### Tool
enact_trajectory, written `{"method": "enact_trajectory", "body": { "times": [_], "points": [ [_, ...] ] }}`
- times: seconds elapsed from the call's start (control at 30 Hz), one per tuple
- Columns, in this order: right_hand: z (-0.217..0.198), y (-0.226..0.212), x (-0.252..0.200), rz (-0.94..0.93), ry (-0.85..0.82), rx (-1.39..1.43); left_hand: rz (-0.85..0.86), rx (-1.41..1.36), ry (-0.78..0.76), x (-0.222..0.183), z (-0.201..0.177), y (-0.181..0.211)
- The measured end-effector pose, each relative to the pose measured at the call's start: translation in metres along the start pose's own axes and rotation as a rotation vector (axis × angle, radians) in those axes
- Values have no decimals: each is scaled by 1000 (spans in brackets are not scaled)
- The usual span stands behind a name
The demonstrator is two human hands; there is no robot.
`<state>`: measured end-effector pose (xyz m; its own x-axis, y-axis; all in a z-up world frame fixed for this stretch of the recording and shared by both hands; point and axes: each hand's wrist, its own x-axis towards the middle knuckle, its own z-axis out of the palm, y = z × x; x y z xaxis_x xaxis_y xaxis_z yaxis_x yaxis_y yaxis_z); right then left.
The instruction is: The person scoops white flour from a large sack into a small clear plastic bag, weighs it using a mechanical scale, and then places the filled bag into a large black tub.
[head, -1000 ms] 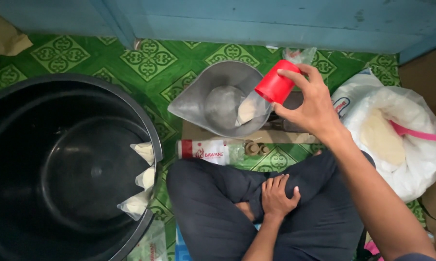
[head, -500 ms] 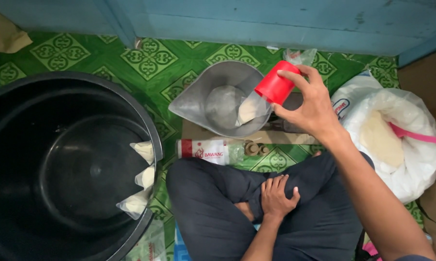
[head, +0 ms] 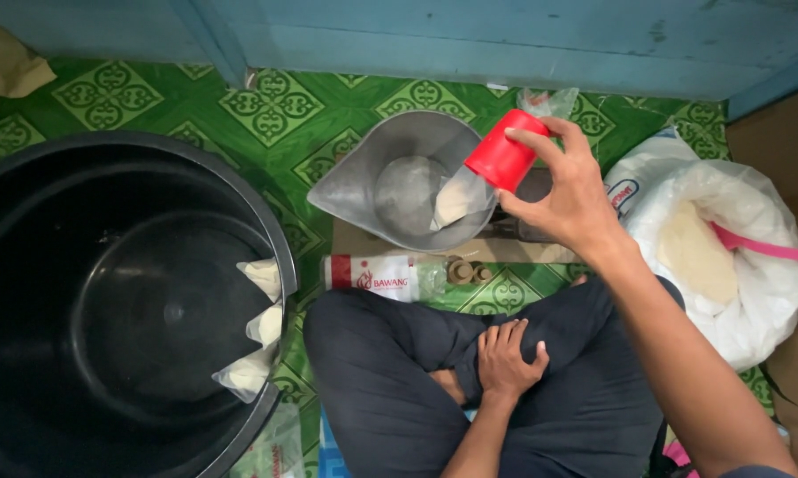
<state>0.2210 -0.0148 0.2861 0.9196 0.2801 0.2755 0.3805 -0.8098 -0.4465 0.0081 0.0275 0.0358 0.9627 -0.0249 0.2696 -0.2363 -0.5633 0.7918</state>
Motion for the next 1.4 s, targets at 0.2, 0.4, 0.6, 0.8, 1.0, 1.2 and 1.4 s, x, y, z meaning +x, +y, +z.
{"method": "enact_trajectory", "body": {
  "times": [0.2, 0.4, 0.6, 0.8, 1.0, 1.2, 1.4],
  "points": [
    [0, -3, 0, -18, 6, -9, 7, -4, 7, 2, -2, 1],
    [1, -2, 0, -16, -6, -4, 15, 8, 16, 2, -1, 0],
    [1, -6, 1, -30, -16, -24, 7, 5, 3, 0, 0, 0],
    [2, -4, -1, -116, 19, -76, 1, 2, -2, -1, 2, -2],
    [0, -3, 1, -101, 25, -39, 18, 23, 18, 0, 0, 0],
    [-6, -3, 3, 138, 27, 173, 35, 41, 15, -1, 2, 1],
    [-26, 0, 1, 499, -5, 429, 33, 60, -9, -3, 6, 1]
  ]
}}
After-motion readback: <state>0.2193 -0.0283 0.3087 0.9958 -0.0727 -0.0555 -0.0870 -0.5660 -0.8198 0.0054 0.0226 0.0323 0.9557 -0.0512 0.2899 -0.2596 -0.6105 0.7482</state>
